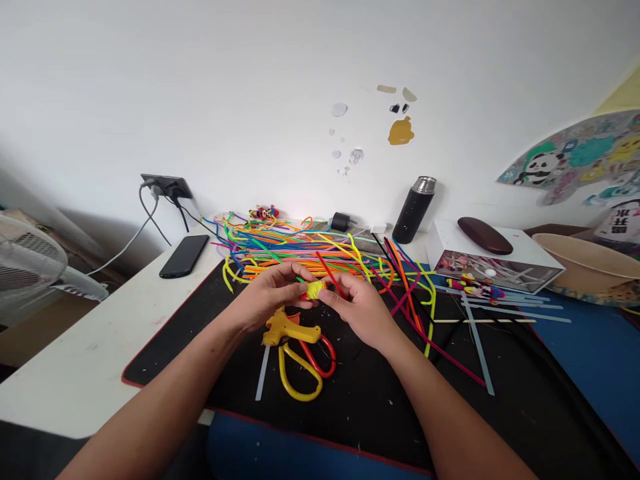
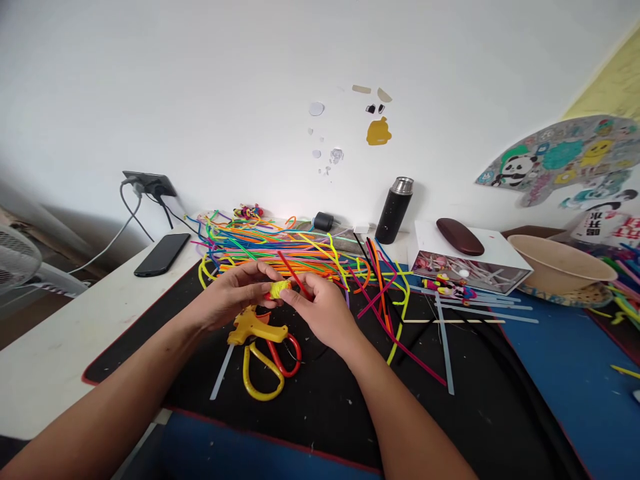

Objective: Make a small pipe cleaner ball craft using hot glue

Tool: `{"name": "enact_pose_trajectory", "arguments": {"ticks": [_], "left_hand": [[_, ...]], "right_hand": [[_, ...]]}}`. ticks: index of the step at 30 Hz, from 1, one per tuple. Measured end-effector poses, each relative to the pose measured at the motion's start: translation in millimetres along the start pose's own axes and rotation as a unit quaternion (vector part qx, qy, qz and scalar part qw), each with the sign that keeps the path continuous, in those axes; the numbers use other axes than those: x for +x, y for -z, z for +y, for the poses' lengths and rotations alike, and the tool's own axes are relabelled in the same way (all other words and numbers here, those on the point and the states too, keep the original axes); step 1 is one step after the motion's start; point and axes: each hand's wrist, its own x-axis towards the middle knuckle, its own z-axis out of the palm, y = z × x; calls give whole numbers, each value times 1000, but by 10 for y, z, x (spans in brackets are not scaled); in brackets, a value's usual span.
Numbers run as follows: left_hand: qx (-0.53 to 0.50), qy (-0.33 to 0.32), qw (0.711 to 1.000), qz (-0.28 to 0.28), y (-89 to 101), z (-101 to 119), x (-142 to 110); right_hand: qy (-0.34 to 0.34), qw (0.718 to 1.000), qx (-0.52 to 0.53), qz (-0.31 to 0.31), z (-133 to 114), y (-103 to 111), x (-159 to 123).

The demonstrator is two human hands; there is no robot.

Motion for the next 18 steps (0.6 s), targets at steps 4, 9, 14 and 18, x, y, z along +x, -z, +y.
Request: {"name": "enact_pose_trajectory", "arguments": {"ticks": [4, 9, 14, 18], "left_hand": [[9, 21, 1000, -10, -12, 22, -3], [41, 54, 997, -42, -15, 46, -22], [67, 61, 994, -55, 6, 45, -36], [50, 63, 995, -61, -8, 39, -42]], "right_hand": [[-3, 1000, 27, -5, 21, 4, 2], [-15, 998, 53, -5, -14, 10, 2], [-18, 998, 64, -5, -2, 9, 6], [-16, 998, 62, -9, 4, 2, 3]]}}
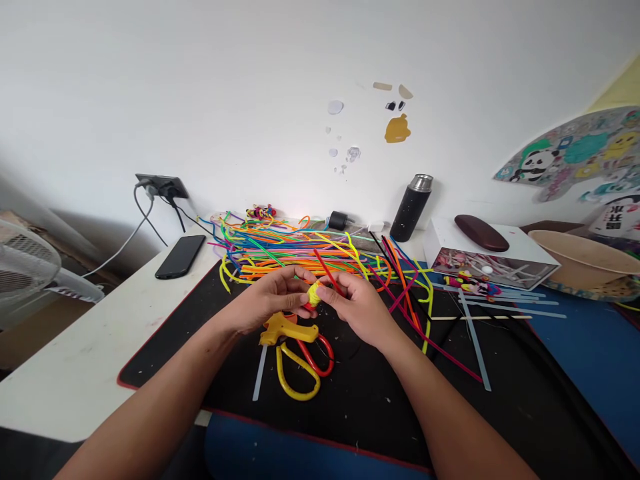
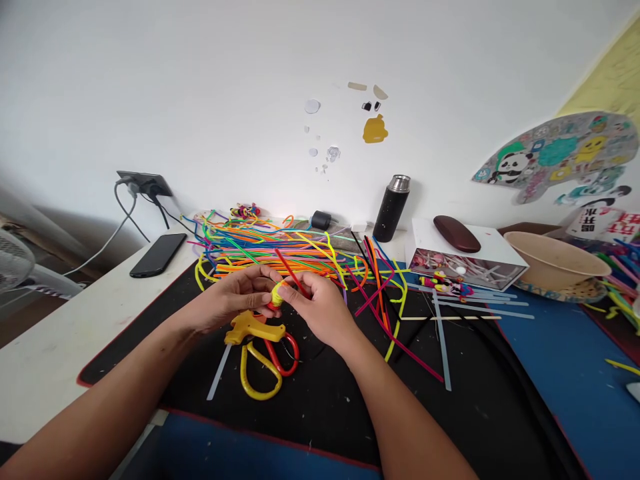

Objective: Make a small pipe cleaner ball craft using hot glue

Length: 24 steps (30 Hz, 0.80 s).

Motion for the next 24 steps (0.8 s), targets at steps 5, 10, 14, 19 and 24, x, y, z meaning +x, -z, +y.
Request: {"name": "enact_pose_trajectory", "arguments": {"ticks": [5, 10, 14, 19, 24], "left_hand": [[-50, -24, 998, 9, 17, 15, 17], [-136, -89, 983, 90, 132, 63, 47], [-171, -110, 970, 130, 163, 78, 63], [-162, -122, 970, 132, 142, 70, 62], [-159, -114, 970, 143, 144, 92, 54]], "right_hand": [[-7, 1000, 23, -8, -1, 1, 9], [-35, 999, -13, 12, 48, 53, 43], [-15, 962, -268, 48, 61, 62, 39], [-31, 857, -513, 35, 17, 21, 13], [-21, 856, -510, 86, 3, 63, 12]]}}
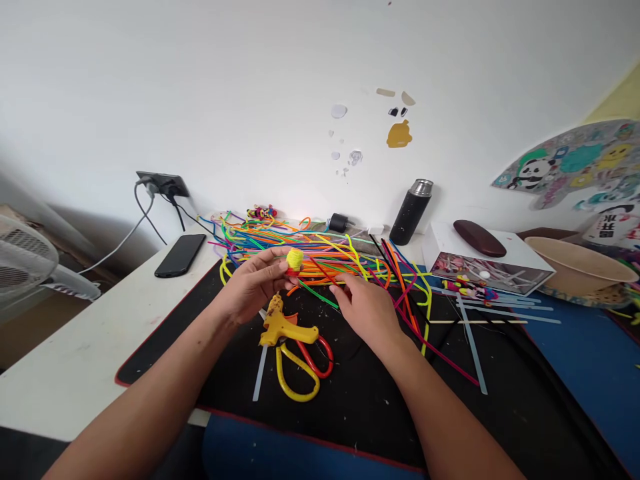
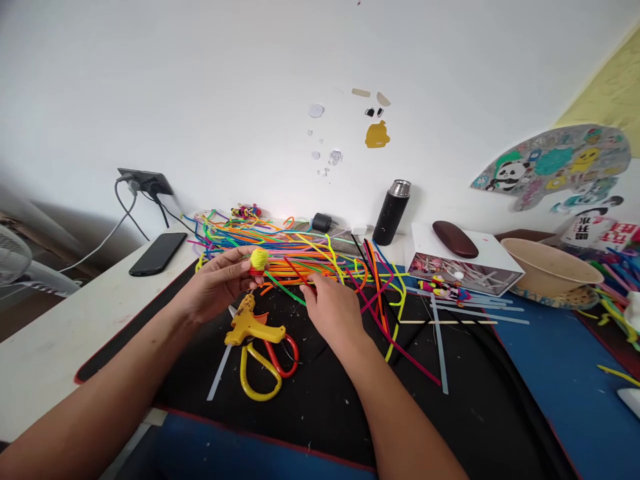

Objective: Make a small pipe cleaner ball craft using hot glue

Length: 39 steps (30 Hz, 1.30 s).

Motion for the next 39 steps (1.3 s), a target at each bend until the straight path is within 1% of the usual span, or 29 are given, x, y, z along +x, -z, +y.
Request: {"name": "enact_pose_trajectory", "arguments": {"ticks": [3, 6, 9, 11, 13, 15, 20, 24, 28, 32, 34, 35, 37, 39], "left_hand": [[2, 2, 1000, -5, -43, 33, 5], [16, 4, 1000, -26, -102, 80, 25], [44, 9, 998, -53, -116, 136, 73], [60, 8, 996, -66, -84, 171, 121], [71, 3, 995, -70, -27, 195, 179], [78, -1, 994, -72, 37, 206, 242], [45, -16, 997, -64, 154, 186, 371], [14, -17, 998, -63, 202, 162, 376], [8, -15, 999, -49, 254, 181, 343], [-3, -28, 999, -30, 290, 260, 331], [-8, -33, 999, -23, 295, 308, 326], [-11, -34, 999, -20, 297, 329, 323], [-17, -35, 999, -12, 305, 356, 318], [-26, -31, 999, -3, 333, 356, 325]], "right_hand": [[29, 998, 54, 30, 0, 3, -11], [99, 989, 99, 36, -66, -24, -60], [171, 979, 115, -5, -183, -87, -136], [213, 971, 99, -39, -264, -145, -181], [241, 965, 77, -64, -334, -207, -207], [247, 964, 62, -82, -391, -259, -210], [235, 964, 34, -119, -494, -302, -184], [228, 964, 35, -129, -499, -299, -186], [222, 964, 98, -106, -430, -324, -196], [180, 956, 218, -84, -379, -297, -210], [145, 939, 301, -85, -375, -254, -211], [123, 926, 346, -90, -375, -231, -208], [70, 890, 439, -102, -371, -189, -192], [11, 845, 522, -117, -355, -161, -162]]}}
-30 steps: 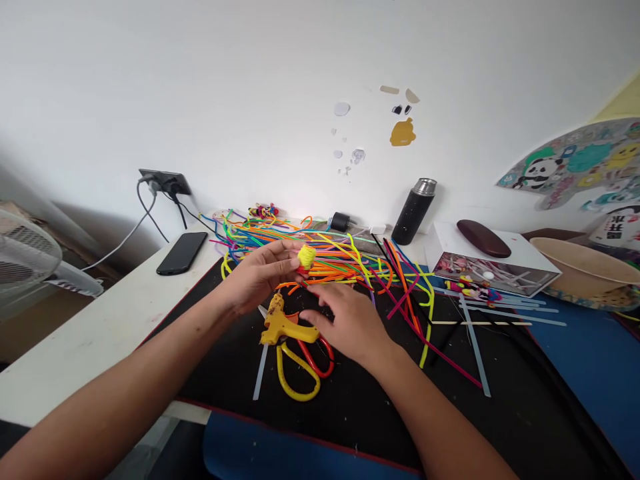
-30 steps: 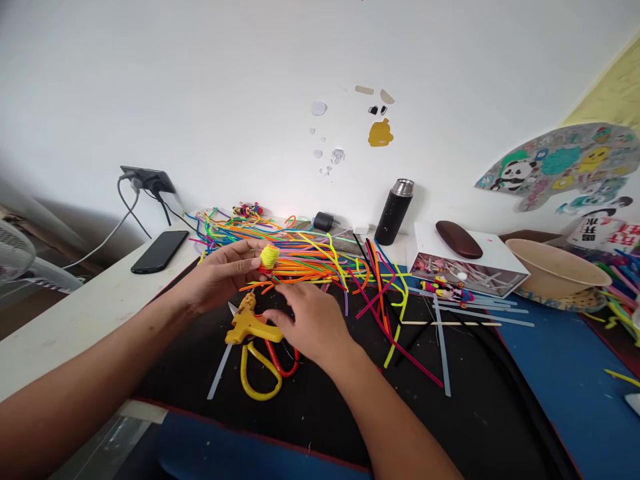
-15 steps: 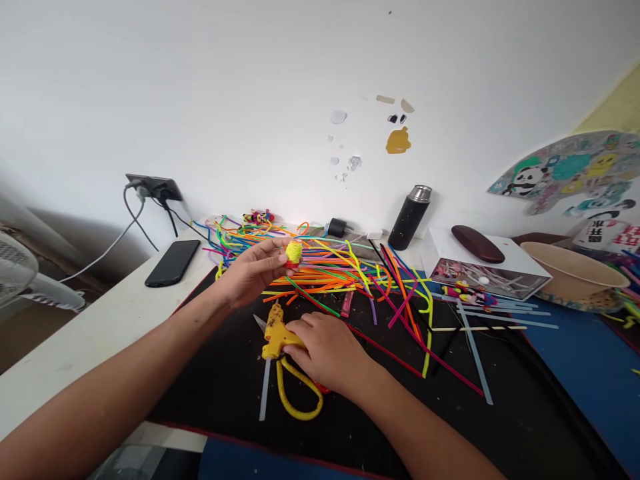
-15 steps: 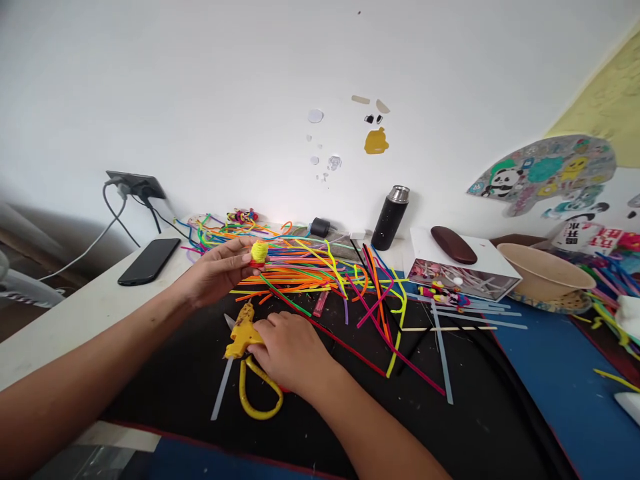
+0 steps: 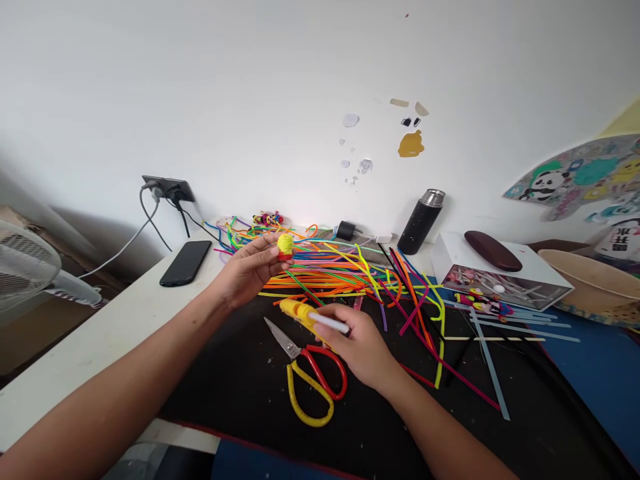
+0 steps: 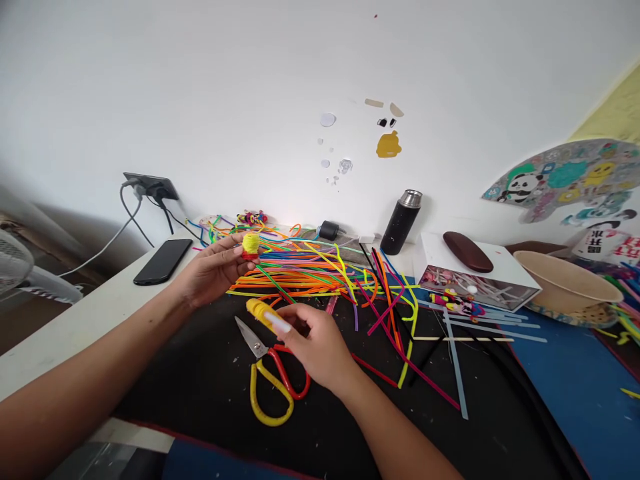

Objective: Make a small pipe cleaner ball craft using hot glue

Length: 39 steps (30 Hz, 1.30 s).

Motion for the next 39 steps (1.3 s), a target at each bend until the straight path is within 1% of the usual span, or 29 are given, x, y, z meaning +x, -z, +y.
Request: {"name": "enact_pose_trajectory", "arguments": {"ticks": [2, 4, 6, 8, 9, 10, 13, 15, 17, 20, 22, 23, 25, 28, 34, 39], "left_hand": [[-10, 9, 1000, 11, 60, -30, 25], [-24, 19, 999, 26, 151, -83, 68], [-42, 21, 998, 52, 264, -144, 125], [-53, 38, 995, 77, 376, -194, 183], [-59, 43, 993, 88, 424, -210, 208], [-65, 49, 992, 99, 462, -220, 229], [-72, 56, 990, 112, 502, -217, 253], [-72, 49, 991, 105, 470, -199, 237], [-68, 48, 992, 92, 411, -183, 208], [-72, 40, 993, 81, 313, -180, 158], [-70, 37, 994, 71, 257, -197, 125], [-64, 38, 995, 63, 234, -211, 110], [-50, 39, 997, 41, 192, -246, 84], [-28, 38, 999, 19, 131, -293, 50], [1, 23, 1000, -8, 15, -290, -12], [13, -2, 1000, -16, -4, -283, -23]], "right_hand": [[-37, 995, 93, 17, 0, 38, 31], [-63, 983, 172, 28, 17, 78, 61], [-84, 969, 232, 30, 42, 120, 81], [-106, 955, 275, 29, 65, 168, 88], [-107, 949, 295, 27, 73, 195, 89], [-101, 945, 311, 11, 77, 225, 89], [-89, 938, 335, 22, 61, 314, 87], [-86, 935, 342, 22, 38, 353, 90], [-101, 929, 356, 21, 21, 357, 94], [-118, 920, 374, -2, 24, 306, 86], [-120, 921, 371, -18, 36, 260, 69], [-116, 923, 367, -12, 39, 240, 59], [-111, 936, 332, -25, 36, 217, 45], [-88, 954, 285, -9, 19, 223, 49], [-56, 964, 255, 40, 6, 287, 65], [-37, 972, 230, 31, -23, 239, 40]]}}
